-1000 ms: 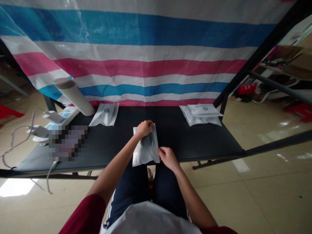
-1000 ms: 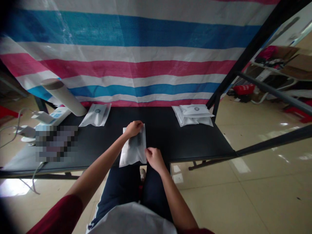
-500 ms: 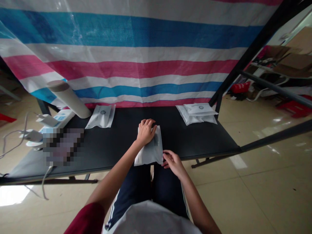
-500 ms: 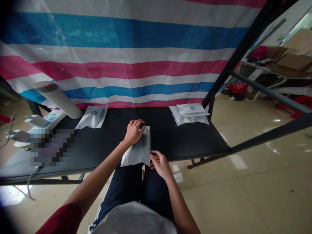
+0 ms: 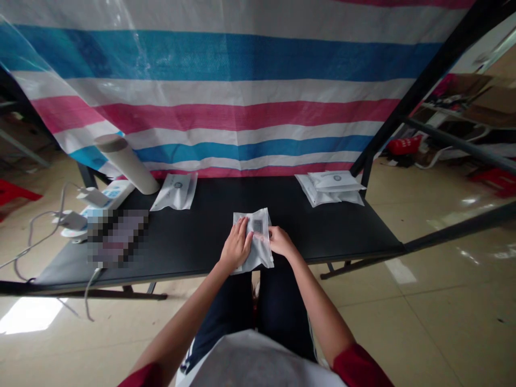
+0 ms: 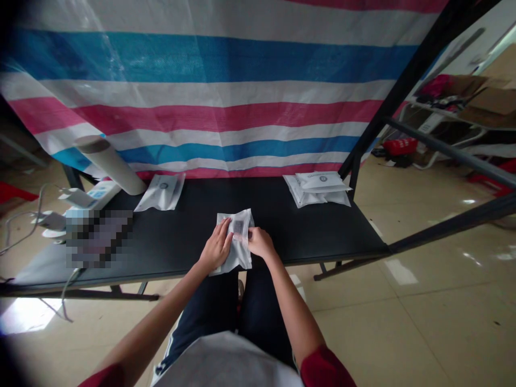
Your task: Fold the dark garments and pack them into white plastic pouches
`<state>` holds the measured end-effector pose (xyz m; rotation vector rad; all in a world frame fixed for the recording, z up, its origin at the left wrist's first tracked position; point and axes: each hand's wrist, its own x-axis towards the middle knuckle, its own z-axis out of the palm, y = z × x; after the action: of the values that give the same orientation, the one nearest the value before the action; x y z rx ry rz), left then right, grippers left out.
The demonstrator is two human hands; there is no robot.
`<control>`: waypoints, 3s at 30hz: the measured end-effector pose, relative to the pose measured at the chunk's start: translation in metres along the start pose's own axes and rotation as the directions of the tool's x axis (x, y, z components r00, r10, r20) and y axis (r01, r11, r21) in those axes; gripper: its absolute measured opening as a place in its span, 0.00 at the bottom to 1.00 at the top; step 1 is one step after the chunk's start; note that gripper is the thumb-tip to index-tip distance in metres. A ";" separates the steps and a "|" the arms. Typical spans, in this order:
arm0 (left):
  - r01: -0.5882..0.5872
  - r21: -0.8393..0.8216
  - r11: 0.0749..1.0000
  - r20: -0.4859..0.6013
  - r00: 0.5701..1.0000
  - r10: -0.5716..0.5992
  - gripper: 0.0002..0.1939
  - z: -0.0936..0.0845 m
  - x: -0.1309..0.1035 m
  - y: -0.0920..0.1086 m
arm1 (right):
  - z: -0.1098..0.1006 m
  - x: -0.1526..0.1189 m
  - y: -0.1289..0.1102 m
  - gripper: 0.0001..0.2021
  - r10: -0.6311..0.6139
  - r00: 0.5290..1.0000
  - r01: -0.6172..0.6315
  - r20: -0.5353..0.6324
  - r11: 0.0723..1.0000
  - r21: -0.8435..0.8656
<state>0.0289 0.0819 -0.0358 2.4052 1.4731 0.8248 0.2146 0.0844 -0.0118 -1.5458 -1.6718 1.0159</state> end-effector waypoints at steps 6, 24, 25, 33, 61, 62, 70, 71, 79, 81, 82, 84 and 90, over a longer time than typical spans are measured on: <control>-0.026 0.044 0.999 0.039 0.999 0.024 0.30 0.001 -0.001 0.001 | -0.004 0.005 -0.001 0.16 0.030 0.998 -0.035 0.059 0.996 0.086; -0.010 0.165 0.986 0.187 0.982 -0.021 0.33 -0.005 0.014 0.010 | -0.055 -0.020 0.022 0.25 0.330 0.928 -0.190 -0.171 0.817 0.545; -0.007 0.145 0.989 0.183 0.983 -0.019 0.32 -0.005 0.016 0.009 | -0.048 -0.015 0.019 0.25 0.312 0.932 -0.173 -0.184 0.831 0.529; 0.093 -0.365 0.926 -0.028 0.994 -0.110 0.26 -0.016 0.007 -0.017 | -0.019 0.000 0.021 0.23 0.228 0.946 -0.062 -0.229 0.823 0.564; 0.071 0.134 0.988 -0.007 0.997 -0.071 0.21 -0.039 -0.002 -0.030 | -0.042 -0.015 0.039 0.27 0.186 0.961 -0.135 -0.204 0.961 0.243; 0.072 0.131 0.989 0.023 0.997 -0.076 0.26 -0.041 0.001 -0.031 | -0.043 -0.013 0.038 0.28 0.200 0.960 -0.146 -0.194 0.954 0.261; 0.194 0.050 0.980 0.047 0.979 -0.196 0.35 -0.049 0.024 -0.041 | -0.044 -0.002 0.051 0.19 0.079 0.977 -0.086 -0.198 0.996 -0.029; 0.185 0.036 0.982 0.011 0.982 -0.186 0.31 -0.050 0.027 -0.041 | -0.044 0.001 0.050 0.17 0.038 0.971 -0.060 -0.236 0.994 -0.087; 0.075 -0.376 0.924 -0.110 0.986 -0.125 0.14 -0.076 0.025 -0.023 | -0.051 -0.002 0.026 0.17 -0.157 0.922 0.251 -0.354 0.939 0.236; 0.102 -0.392 0.914 -0.045 0.990 -0.130 0.16 -0.078 0.020 -0.017 | -0.049 -0.010 0.027 0.19 -0.113 0.932 0.228 -0.345 0.922 0.313; 0.115 -0.365 0.924 -0.029 0.990 -0.135 0.16 -0.076 0.018 -0.013 | -0.048 -0.012 0.028 0.19 -0.087 0.926 0.211 -0.366 0.926 0.313; 0.104 -0.261 0.960 -0.015 0.994 -0.112 0.17 -0.067 0.016 -0.005 | -0.045 -0.016 0.032 0.17 -0.043 0.906 0.166 -0.420 0.951 0.261; -0.087 -0.030 0.996 0.144 0.985 0.091 0.18 -0.030 0.021 0.019 | -0.039 -0.022 0.029 0.19 -0.142 0.896 0.089 -0.421 0.986 -0.143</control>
<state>0.0343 0.0876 0.0048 2.4711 1.3039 0.6647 0.2649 0.0670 -0.0169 -1.5856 -1.5065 0.4694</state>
